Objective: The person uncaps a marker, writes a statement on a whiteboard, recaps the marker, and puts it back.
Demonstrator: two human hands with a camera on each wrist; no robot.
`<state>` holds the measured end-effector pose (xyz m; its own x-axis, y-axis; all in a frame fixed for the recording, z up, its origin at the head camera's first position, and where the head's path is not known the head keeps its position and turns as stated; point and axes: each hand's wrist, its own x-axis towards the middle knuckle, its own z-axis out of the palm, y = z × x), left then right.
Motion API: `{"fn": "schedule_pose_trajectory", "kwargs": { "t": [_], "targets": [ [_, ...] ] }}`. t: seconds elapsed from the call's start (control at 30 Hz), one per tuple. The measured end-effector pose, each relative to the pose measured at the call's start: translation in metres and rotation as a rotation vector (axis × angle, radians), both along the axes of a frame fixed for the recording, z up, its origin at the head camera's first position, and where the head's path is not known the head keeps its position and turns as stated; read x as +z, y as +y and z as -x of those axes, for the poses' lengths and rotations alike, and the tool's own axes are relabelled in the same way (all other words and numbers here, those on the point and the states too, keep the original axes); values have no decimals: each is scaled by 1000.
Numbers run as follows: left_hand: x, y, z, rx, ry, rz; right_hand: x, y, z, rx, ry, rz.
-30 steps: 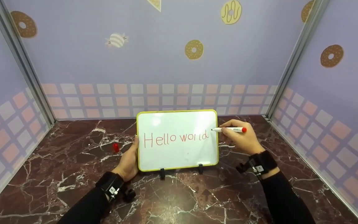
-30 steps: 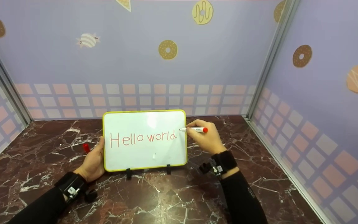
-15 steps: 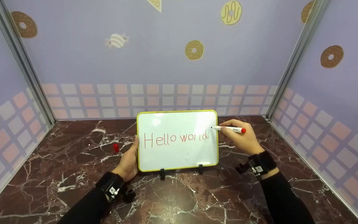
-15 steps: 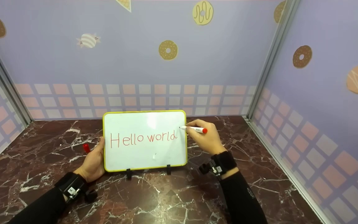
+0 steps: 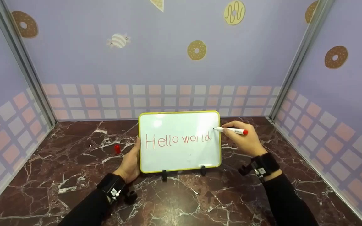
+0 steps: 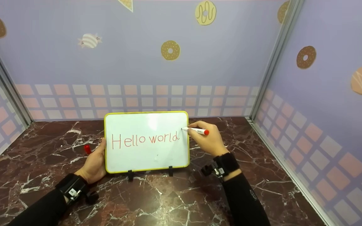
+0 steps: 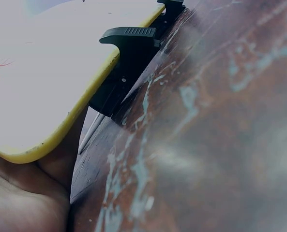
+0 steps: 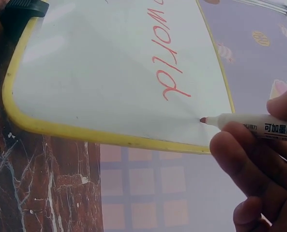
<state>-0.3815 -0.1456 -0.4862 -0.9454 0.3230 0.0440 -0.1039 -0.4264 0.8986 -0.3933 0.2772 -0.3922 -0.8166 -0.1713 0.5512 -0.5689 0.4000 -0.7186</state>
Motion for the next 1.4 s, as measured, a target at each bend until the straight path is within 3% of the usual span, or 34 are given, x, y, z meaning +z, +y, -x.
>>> {"fn": "schedule_pose_trajectory", "kwargs": {
  "t": [0.77, 1.2, 1.4],
  "targets": [
    [0, 1, 0, 65, -25, -2, 3, 2, -4, 29, -16, -73],
    [-1, -1, 0, 14, 23, 4, 3, 3, -2, 66, -59, -45],
    [0, 0, 0, 27, 1, -2, 3, 3, -2, 65, -55, -52]
  ]
}}
